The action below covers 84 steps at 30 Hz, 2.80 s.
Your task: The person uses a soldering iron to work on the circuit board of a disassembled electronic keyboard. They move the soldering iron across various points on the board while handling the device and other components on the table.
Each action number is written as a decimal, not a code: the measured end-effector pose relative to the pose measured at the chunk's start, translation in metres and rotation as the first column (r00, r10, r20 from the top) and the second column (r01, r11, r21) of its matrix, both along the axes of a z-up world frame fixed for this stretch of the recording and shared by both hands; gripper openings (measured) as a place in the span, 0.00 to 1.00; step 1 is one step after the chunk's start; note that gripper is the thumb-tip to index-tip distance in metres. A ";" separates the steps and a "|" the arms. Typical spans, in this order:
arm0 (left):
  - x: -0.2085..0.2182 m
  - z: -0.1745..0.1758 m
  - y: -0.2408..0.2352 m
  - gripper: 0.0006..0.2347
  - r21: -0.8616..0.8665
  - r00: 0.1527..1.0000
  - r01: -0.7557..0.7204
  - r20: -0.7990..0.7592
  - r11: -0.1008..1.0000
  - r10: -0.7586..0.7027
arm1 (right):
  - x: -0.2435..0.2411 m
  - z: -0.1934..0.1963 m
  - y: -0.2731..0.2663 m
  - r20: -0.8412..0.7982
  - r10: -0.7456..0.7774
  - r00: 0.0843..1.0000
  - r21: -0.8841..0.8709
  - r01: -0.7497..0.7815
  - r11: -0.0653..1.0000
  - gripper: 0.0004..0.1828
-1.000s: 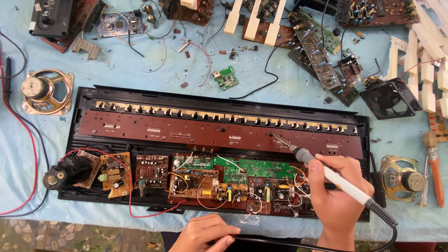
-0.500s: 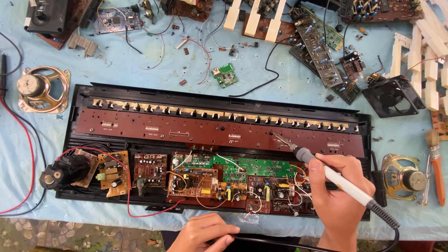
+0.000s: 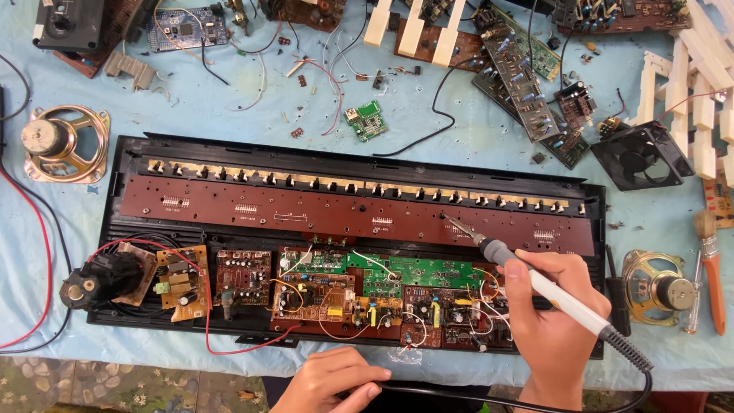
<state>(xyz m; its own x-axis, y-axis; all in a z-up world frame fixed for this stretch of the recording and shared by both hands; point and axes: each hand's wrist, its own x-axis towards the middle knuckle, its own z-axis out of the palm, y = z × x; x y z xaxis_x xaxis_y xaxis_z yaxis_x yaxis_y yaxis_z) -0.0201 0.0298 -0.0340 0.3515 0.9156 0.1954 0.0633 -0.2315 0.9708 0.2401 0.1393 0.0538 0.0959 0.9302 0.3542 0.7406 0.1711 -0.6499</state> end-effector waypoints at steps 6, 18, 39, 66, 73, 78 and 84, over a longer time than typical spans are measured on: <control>-0.001 0.000 0.001 0.09 0.021 1.000 0.007 -0.011 1.000 -0.007 | 0.000 0.000 0.000 -0.009 0.009 1.000 0.004 -0.009 1.000 0.07; 0.000 -0.004 -0.001 0.09 0.051 1.000 0.008 -0.025 0.999 -0.007 | 0.002 -0.003 -0.002 0.003 0.012 1.000 0.021 -0.012 1.000 0.08; 0.006 0.000 0.004 0.05 0.085 0.999 -0.028 -0.033 0.996 0.031 | 0.047 -0.036 -0.046 -0.040 -0.141 0.989 0.302 0.146 0.942 0.14; 0.006 -0.001 0.005 0.05 0.113 0.999 -0.022 -0.029 0.993 0.025 | 0.043 -0.030 -0.040 -0.016 -0.115 0.993 0.175 0.116 0.978 0.14; 0.004 0.003 0.005 0.05 0.061 0.999 -0.022 -0.022 0.998 0.023 | 0.022 -0.018 -0.031 -0.074 -0.053 0.996 0.217 0.068 0.974 0.15; 0.002 0.011 0.004 0.06 0.006 0.999 -0.017 -0.028 1.000 0.017 | -0.039 0.007 0.005 -0.046 0.220 0.974 0.141 -0.212 0.967 0.06; 0.000 0.014 0.005 0.06 0.023 0.999 -0.026 -0.019 0.999 0.026 | -0.067 0.012 0.024 -0.018 0.286 0.958 0.104 -0.283 0.954 0.07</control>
<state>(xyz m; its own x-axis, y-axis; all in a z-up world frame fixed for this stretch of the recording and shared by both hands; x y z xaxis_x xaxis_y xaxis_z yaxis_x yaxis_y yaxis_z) -0.0203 0.0345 -0.0199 0.3315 0.9198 0.2100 0.0878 -0.2517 0.9638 0.1731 0.1633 0.0656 -0.1543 0.8808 0.4476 0.6302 0.4366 -0.6420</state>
